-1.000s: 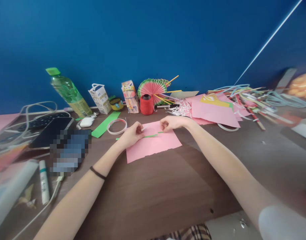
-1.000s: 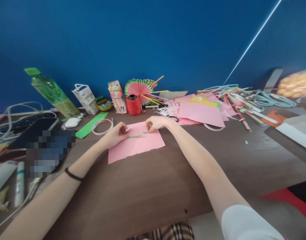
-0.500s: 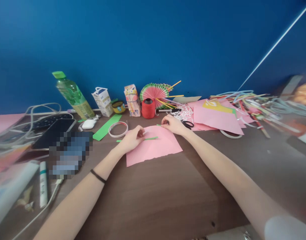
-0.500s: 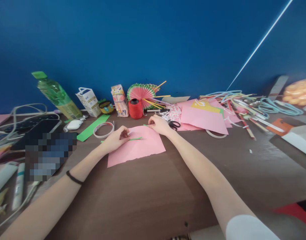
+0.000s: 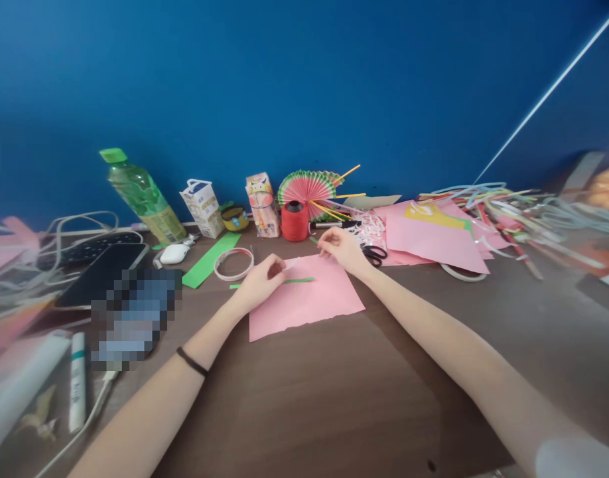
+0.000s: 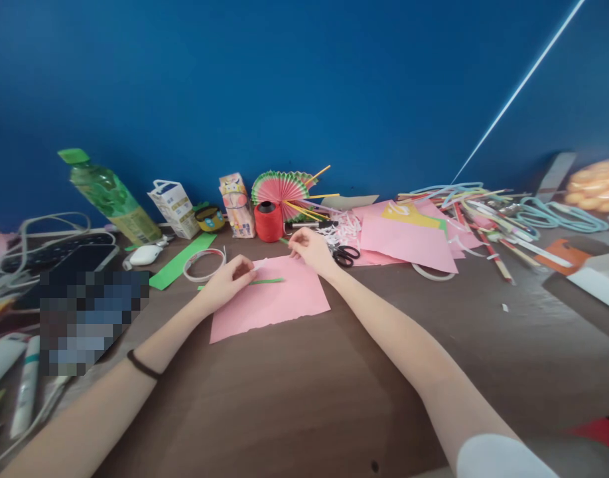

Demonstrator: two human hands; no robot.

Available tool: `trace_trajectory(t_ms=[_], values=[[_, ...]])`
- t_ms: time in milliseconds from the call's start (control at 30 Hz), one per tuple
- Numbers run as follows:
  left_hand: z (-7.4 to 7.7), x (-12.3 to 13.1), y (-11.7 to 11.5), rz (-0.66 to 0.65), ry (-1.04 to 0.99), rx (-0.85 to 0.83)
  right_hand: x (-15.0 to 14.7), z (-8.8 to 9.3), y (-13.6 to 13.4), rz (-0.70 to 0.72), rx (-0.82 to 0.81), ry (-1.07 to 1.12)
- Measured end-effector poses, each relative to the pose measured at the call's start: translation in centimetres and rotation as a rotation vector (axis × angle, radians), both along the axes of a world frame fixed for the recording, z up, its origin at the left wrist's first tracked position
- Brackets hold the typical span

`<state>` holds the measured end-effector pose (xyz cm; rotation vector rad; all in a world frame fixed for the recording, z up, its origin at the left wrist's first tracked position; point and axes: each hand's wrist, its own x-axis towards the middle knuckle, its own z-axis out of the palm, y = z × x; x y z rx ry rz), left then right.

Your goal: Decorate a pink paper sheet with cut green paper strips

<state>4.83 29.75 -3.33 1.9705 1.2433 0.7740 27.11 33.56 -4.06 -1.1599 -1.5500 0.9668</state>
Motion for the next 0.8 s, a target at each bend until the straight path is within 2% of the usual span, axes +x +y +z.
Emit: trace_trajectory(t_ms=[100, 200, 400, 567, 700, 800], values=[[0.5, -0.1, 0.1, 0.024, -0.115, -0.032, -1.3, 0.1, -0.7, 0.135, -0.010, 0.083], [0.9, -0.2, 0.1, 0.021, -0.173, -0.013, -1.9, 0.0, -1.4, 0.205, -0.006, 0.011], [0.2, 0.1, 0.2, -0.028, -0.173, 0.040, -2.2, -0.5, -1.9, 0.234, 0.009, -0.096], [-0.3, 0.1, 0.4, -0.036, -0.133, 0.052, -2.7, -0.5, -2.1, 0.190, 0.131, -0.114], [-0.3, 0.1, 0.4, -0.067, -0.132, 0.049, -3.0, -0.7, -2.4, 0.216, 0.177, -0.148], [-0.3, 0.1, 0.4, -0.043, -0.100, 0.095, -3.1, -0.9, -2.5, 0.246, 0.214, -0.160]])
